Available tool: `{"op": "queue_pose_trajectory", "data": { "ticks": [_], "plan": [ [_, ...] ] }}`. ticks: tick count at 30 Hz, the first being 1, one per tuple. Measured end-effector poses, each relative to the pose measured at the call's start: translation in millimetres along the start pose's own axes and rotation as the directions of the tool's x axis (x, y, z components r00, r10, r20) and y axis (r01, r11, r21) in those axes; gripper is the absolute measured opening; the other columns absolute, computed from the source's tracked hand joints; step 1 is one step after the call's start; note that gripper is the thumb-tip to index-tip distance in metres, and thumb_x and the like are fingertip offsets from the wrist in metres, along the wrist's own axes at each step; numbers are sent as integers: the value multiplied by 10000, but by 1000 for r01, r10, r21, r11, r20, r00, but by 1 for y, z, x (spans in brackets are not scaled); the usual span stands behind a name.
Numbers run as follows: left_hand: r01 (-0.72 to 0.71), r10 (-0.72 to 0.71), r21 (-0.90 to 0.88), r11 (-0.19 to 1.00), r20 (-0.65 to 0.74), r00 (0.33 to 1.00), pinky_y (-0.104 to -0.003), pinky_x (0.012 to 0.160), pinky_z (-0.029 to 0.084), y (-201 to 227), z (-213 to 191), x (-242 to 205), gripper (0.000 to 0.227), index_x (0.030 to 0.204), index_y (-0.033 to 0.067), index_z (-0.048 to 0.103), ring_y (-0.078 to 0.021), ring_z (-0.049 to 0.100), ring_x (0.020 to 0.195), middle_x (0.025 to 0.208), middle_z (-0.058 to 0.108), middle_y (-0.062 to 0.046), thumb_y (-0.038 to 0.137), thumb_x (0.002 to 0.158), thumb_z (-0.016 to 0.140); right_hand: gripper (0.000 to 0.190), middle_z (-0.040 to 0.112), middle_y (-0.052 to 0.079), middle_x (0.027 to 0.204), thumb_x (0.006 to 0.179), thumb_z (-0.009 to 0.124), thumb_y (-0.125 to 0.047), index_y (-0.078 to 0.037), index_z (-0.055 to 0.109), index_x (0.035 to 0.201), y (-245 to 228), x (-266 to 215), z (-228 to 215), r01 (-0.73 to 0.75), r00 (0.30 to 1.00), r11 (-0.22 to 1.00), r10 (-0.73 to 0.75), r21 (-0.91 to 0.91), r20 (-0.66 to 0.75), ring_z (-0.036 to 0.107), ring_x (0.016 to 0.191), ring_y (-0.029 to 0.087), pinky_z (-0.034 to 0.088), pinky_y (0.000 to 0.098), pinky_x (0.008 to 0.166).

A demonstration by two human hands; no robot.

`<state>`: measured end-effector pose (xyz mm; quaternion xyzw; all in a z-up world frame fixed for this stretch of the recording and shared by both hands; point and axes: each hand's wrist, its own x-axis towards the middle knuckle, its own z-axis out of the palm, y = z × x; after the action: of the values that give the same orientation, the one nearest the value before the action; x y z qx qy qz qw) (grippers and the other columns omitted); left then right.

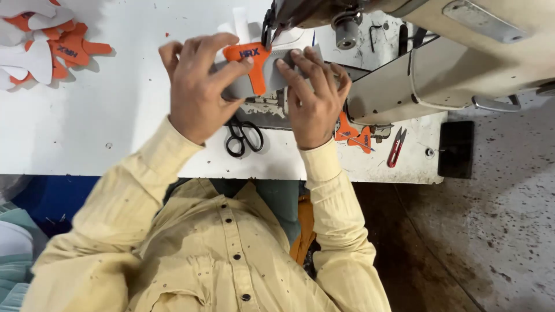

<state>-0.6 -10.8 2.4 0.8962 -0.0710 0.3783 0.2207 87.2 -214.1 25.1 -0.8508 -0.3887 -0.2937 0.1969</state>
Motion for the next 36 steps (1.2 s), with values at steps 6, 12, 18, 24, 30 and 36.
{"op": "queue_pose_trajectory", "data": {
  "ticks": [6, 12, 18, 24, 30, 36],
  "plan": [
    [112, -110, 21, 994, -57, 992, -474, 1031, 280, 24, 10, -5, 564, 1167, 142, 737, -262, 542, 1232, 1425, 550, -35, 173, 661, 984, 333, 720, -56, 1264, 914, 776, 10, -241, 790, 1131, 24, 12, 9, 68, 998, 997, -68, 42, -12, 630, 1307, 166, 307, 468, 1160],
    [143, -137, 69, 987, -86, 987, -481, 1031, 282, 34, 18, -8, 597, 1223, 139, 720, -271, 530, 1246, 1452, 519, -50, 206, 698, 995, 332, 724, -51, 1248, 876, 790, 6, -245, 804, 1094, 39, 22, 16, 150, 988, 986, -147, 74, -37, 642, 1261, 167, 263, 511, 1120],
    [167, -147, 171, 971, -125, 981, -505, 1032, 307, 48, 38, -10, 691, 1338, 129, 710, -351, 520, 1228, 1484, 480, -104, 213, 710, 985, 373, 732, -59, 1215, 851, 765, 71, -211, 793, 1093, 61, 36, 27, 209, 978, 956, -209, 206, -19, 681, 1142, 175, 342, 470, 1063],
    [150, -136, 183, 972, -87, 987, -513, 1068, 303, 40, 41, -10, 687, 1333, 114, 696, -363, 518, 1291, 1527, 468, -108, 183, 717, 992, 406, 728, -51, 1152, 826, 785, 55, -212, 811, 1130, 67, 33, 33, 212, 977, 959, -208, 189, -39, 674, 1038, 184, 362, 470, 1049],
    [92, -78, 134, 987, -109, 991, -492, 1104, 290, 6, 50, -10, 648, 1303, 161, 734, -324, 478, 1406, 1548, 500, -64, 161, 715, 1007, 361, 728, -45, 1170, 851, 828, 7, -235, 805, 1118, 62, 26, 35, 215, 971, 973, -203, 86, -129, 657, 1109, 206, 359, 471, 1077],
    [-43, 42, -28, 999, -48, 998, -445, 1132, 297, -29, 36, 7, 558, 1277, 141, 771, -283, 461, 1487, 1496, 576, -37, 80, 761, 973, 333, 704, -44, 1166, 907, 819, -18, -214, 808, 1177, 43, 13, 27, 164, 975, 986, -164, -15, -150, 631, 1204, 208, 353, 487, 1099]
  ]
}}
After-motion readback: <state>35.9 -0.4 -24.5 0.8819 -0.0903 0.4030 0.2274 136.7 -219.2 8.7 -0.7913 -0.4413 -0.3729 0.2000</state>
